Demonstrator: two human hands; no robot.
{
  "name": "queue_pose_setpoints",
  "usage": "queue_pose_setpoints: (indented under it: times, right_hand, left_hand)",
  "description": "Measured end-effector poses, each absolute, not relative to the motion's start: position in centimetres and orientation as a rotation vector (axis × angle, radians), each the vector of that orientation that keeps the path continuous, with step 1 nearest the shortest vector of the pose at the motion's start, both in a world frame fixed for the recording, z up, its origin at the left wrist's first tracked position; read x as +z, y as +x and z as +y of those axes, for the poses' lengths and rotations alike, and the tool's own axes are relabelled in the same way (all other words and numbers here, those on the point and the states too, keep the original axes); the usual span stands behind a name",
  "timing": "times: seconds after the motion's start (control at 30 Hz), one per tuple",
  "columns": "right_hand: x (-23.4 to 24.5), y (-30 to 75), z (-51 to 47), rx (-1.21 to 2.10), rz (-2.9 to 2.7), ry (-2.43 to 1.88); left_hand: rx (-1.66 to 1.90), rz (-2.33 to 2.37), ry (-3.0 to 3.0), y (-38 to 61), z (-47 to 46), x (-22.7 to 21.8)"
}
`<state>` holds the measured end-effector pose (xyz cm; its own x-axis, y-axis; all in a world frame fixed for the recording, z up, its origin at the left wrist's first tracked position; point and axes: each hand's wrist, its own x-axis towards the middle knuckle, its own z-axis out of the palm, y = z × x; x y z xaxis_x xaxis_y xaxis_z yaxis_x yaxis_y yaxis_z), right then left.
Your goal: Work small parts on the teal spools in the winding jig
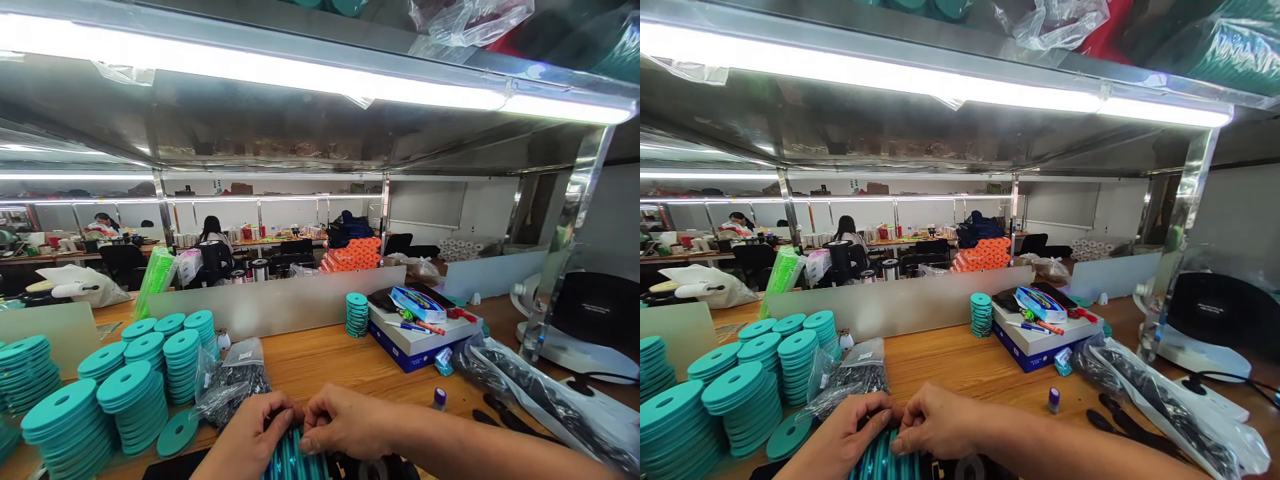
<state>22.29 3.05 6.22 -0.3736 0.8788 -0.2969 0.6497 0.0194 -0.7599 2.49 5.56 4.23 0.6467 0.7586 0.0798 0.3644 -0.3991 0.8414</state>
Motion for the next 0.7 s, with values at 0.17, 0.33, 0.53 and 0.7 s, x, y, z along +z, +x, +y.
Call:
queue_pose_setpoints:
  times: [0.17,0.33,0.53,0.7]
  right_hand:
    - [6.3,22.2,2.7,1.270,-2.058,-1.570]
    - [6.4,21.7,1.7,1.164,-2.055,-1.598]
    - [6.8,21.2,0.4,0.790,-2.240,-1.440]
    - [7.0,22.2,1.6,0.948,-2.284,-1.414]
  left_hand:
    - [0.591,0.858,2.022,2.6,5.9,3.9]
    - [0.598,0.878,2.037,2.5,5.9,3.9]
    - [0.583,0.873,2.043,2.5,5.6,3.8]
    - [0.575,0.909,2.060,2.5,5.5,4.2]
